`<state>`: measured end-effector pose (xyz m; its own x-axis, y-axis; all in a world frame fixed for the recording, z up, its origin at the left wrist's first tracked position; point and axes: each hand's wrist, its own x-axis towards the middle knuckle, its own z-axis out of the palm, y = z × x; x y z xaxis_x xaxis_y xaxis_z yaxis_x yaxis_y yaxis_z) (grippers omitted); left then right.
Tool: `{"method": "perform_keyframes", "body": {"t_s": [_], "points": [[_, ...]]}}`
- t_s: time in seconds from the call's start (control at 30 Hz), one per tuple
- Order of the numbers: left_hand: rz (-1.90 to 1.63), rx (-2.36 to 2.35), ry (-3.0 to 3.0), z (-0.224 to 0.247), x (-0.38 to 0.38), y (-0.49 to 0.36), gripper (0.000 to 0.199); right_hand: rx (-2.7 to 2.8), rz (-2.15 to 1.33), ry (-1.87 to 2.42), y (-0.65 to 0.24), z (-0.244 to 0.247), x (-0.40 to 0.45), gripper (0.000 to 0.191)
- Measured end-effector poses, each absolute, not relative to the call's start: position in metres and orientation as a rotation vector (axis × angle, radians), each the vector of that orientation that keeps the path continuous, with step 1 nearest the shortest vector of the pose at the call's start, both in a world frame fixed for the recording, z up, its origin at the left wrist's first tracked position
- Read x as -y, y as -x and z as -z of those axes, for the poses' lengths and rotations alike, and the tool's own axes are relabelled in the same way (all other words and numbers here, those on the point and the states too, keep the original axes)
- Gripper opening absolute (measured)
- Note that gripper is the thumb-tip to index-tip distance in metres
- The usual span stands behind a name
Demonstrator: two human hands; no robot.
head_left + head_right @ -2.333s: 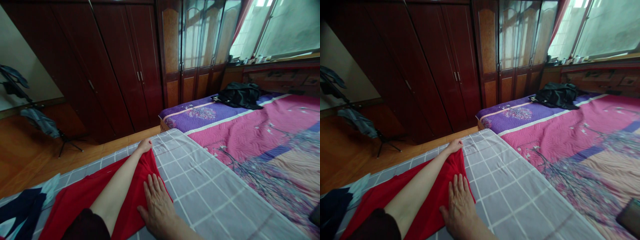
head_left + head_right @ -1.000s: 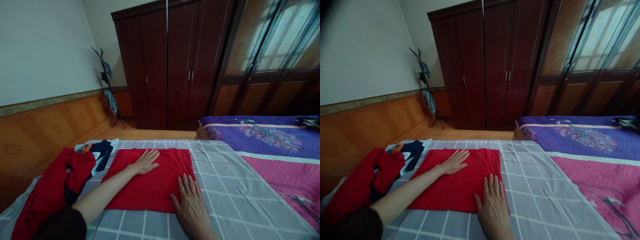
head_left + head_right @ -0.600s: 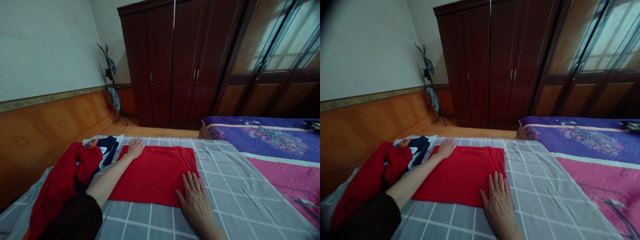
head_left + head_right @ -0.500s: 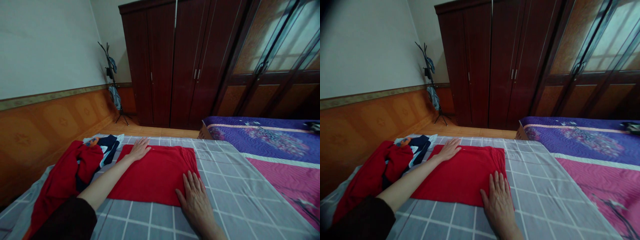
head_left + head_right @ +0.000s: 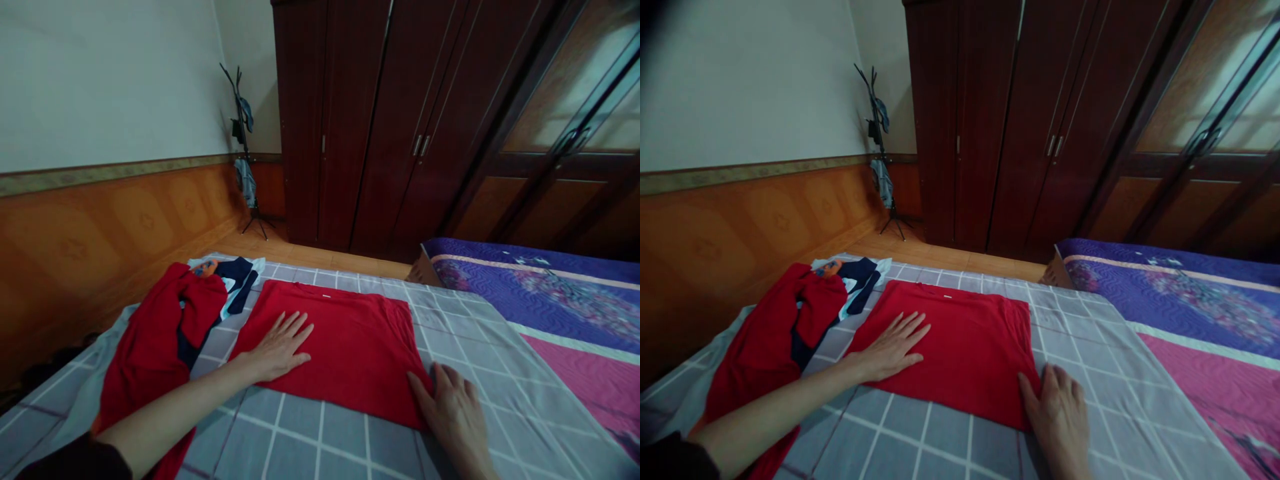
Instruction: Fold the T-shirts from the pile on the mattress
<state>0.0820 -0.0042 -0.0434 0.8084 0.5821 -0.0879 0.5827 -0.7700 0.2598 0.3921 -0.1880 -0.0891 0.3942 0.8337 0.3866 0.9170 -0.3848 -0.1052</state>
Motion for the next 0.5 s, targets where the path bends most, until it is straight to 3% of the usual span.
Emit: {"method": "perform_keyframes", "body": {"t_s": [0.23,0.4,0.5], "points": [[-0.102,-0.956,-2.57,0.046,0.025,-0.017,0.06,1.448,0.072,2.404,-0.403,0.071,0.183,0.044],[-0.239,-1.022,-2.439,0.055,0.025,-0.008,0.058,0.966,-0.684,2.333,-0.392,0.053,0.169,0.039],[-0.379,-1.035,-2.297,0.055,0.023,-0.008,0.054,0.78,-0.897,2.11,-0.386,0.044,0.17,0.039]]}}
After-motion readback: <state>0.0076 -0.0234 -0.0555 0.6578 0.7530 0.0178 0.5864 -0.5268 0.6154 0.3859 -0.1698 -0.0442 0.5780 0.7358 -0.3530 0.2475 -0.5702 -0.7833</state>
